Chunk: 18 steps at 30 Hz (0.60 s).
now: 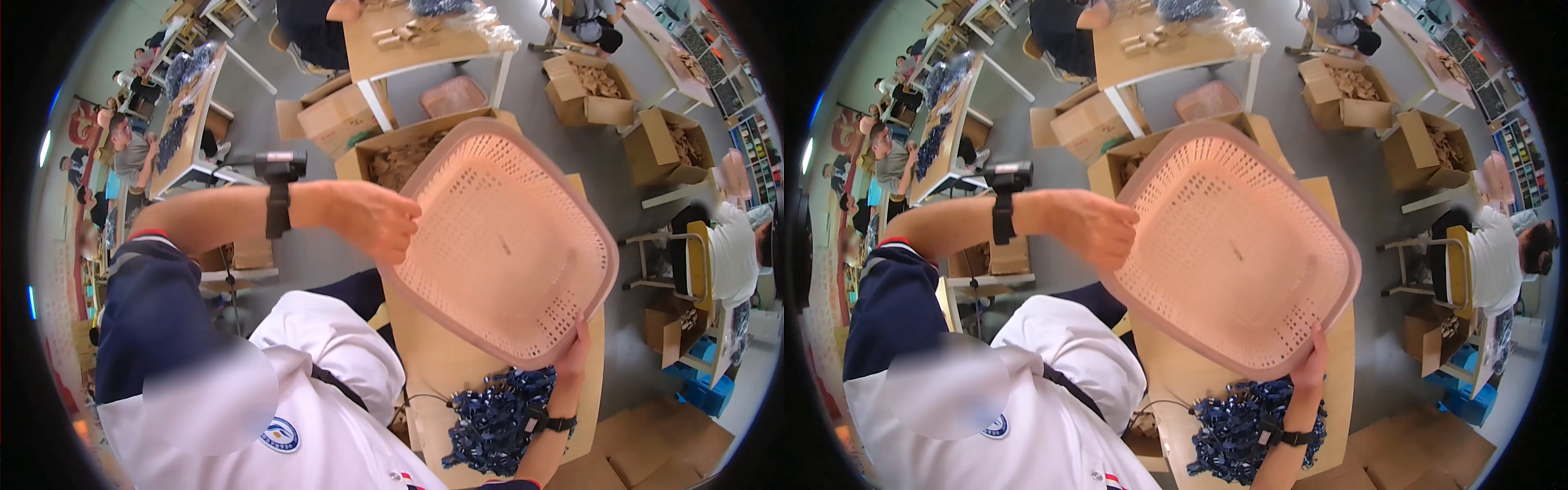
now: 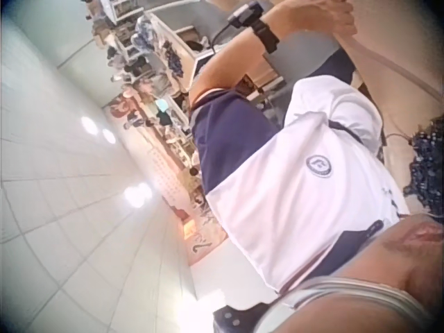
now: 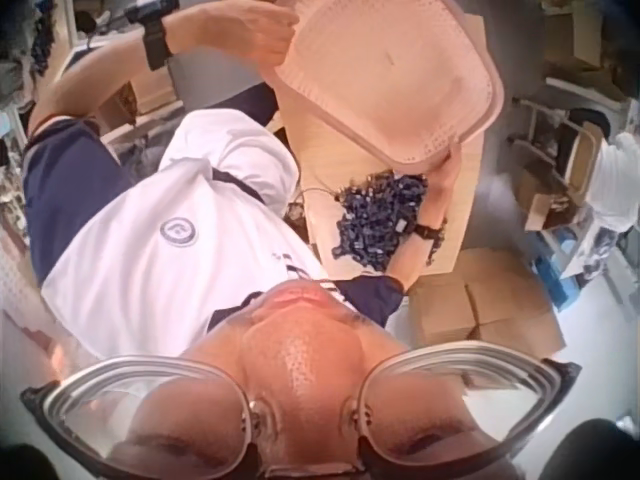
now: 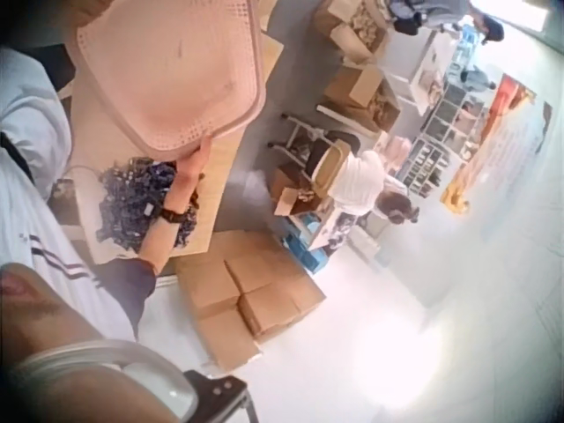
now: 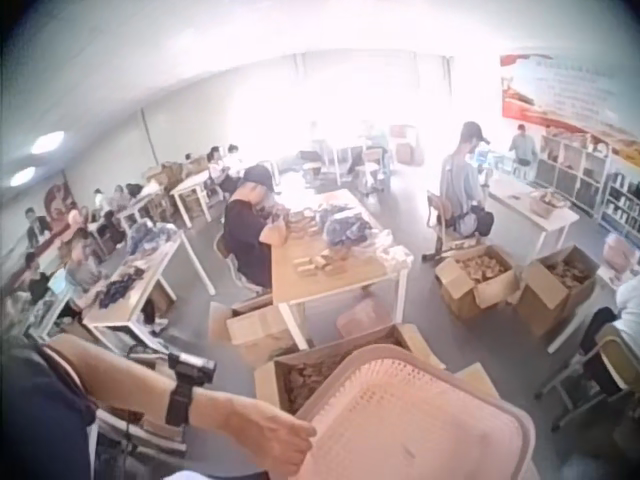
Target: Placing folded blue lanyards into cardboard sleeves and then into a basket.
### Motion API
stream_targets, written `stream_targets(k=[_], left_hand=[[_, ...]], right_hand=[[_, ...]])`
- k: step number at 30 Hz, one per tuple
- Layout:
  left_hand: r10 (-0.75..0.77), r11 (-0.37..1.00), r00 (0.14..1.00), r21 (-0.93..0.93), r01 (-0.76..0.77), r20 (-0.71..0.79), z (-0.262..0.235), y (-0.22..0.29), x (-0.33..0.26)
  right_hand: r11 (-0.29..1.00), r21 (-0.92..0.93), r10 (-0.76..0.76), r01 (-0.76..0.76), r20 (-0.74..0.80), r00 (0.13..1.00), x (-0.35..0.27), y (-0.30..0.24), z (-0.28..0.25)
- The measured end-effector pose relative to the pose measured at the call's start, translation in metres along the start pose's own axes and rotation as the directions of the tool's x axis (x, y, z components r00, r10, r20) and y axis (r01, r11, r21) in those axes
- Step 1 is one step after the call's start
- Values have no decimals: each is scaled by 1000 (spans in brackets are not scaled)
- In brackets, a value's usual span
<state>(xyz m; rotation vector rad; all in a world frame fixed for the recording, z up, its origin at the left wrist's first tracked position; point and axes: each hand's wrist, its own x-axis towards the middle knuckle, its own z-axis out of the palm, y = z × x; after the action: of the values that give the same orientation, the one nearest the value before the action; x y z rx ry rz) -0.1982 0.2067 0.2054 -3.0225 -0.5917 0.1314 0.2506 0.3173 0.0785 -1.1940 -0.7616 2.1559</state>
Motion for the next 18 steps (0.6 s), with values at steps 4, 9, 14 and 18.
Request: stream_targets(k=[4, 9, 14, 18], left_hand=[[-25, 999, 998, 31, 27, -56, 5, -3, -13], [-68, 997, 984, 9, 70, -164, 18, 2, -31], [-101, 995, 970, 2, 104, -220, 41, 11, -56], [-144, 982, 960, 83, 168, -241, 50, 21, -79]], right_hand=[[1000, -24, 15, -14, 40, 999, 1, -1, -6], [995, -99, -6, 17, 113, 994, 1, -12, -21], [990, -126, -40, 57, 134, 990, 1, -19, 2], [974, -202, -85, 104, 104, 991, -3, -17, 35]])
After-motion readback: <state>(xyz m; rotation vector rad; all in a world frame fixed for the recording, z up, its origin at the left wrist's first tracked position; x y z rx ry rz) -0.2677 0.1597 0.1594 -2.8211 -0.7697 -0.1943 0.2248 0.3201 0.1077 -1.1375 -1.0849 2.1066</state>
